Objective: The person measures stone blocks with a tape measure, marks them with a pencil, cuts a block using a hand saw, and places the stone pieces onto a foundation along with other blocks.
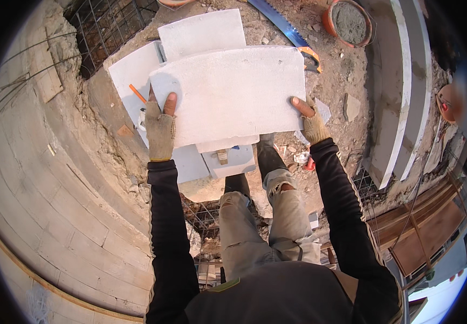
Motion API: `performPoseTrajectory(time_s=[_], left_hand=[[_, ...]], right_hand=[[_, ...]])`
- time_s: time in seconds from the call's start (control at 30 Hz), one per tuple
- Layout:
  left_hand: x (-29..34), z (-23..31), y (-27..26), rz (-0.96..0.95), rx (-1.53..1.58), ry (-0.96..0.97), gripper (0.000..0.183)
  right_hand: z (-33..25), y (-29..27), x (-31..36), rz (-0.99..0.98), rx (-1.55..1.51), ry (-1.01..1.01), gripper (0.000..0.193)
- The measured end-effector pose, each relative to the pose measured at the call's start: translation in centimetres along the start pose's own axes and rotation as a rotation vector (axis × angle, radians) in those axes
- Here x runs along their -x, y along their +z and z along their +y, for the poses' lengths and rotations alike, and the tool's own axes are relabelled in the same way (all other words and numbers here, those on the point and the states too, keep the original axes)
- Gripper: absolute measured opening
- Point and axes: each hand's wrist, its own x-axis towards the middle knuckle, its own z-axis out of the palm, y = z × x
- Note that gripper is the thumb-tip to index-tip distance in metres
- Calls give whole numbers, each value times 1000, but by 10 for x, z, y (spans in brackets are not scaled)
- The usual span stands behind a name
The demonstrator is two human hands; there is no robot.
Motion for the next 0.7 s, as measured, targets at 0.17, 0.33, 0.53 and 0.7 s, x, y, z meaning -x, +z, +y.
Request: performPoseTrajectory(time_s=[0.17, 0.33, 0.53, 0.7], left_hand=[[-1, 22, 26, 227, -553, 435, 70], [-17, 23, 41, 26, -1154, 632, 63], [-24, 14, 36, 20, -1082, 616, 76], [-24, 17, 45, 81, -1081, 527, 80]], right_hand=[[26, -40, -27, 53, 36, 43, 98], [80, -116, -137, 421, 666, 113, 66], [119, -182, -274, 434, 1475, 83, 50], [125, -179, -310, 616, 1679, -22, 42]])
